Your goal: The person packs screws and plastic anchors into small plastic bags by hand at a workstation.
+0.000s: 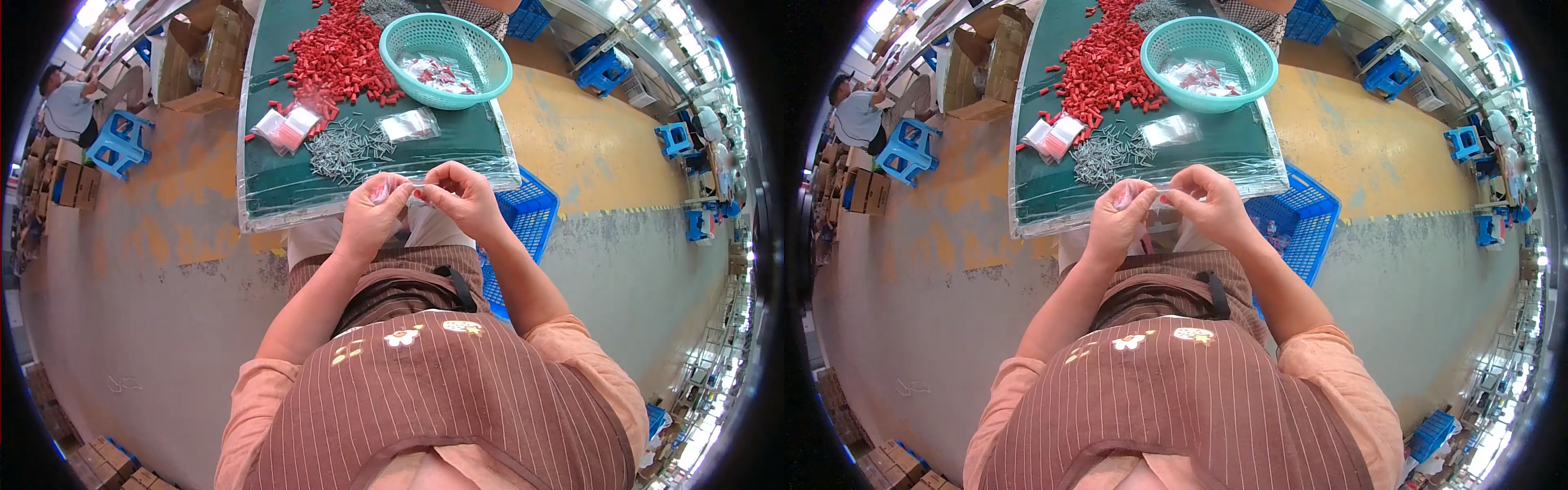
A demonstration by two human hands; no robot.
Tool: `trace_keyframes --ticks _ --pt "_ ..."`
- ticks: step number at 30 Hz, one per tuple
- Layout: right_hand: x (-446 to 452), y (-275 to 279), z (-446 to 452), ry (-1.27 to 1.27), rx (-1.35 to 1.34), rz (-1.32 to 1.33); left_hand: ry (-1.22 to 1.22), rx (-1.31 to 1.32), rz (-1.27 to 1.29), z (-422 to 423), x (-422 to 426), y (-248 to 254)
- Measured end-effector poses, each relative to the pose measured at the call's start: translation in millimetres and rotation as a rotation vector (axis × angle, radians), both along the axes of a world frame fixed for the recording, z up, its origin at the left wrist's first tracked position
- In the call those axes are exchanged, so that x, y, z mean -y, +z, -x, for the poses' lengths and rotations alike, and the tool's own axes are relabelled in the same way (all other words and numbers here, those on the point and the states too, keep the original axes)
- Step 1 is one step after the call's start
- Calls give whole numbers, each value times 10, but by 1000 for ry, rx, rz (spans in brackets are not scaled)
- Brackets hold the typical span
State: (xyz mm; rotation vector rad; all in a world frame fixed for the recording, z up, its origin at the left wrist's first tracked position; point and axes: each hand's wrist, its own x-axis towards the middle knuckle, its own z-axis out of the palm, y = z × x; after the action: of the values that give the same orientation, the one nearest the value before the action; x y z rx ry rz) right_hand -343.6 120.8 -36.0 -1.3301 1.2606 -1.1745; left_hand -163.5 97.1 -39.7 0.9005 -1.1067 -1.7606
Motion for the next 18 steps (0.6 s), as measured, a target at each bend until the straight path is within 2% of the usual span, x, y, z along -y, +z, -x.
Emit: trace_keyframes --ticks 5,14,18 --pt "-35 143 13 35 155 -119 47 15 42 18 -26 -27" --pt "-25 41 -32 11 8 22 36 26 121 44 -24 -32" --pt "-16 -12 -68 -27 62 15 39 91 197 55 -47 3"
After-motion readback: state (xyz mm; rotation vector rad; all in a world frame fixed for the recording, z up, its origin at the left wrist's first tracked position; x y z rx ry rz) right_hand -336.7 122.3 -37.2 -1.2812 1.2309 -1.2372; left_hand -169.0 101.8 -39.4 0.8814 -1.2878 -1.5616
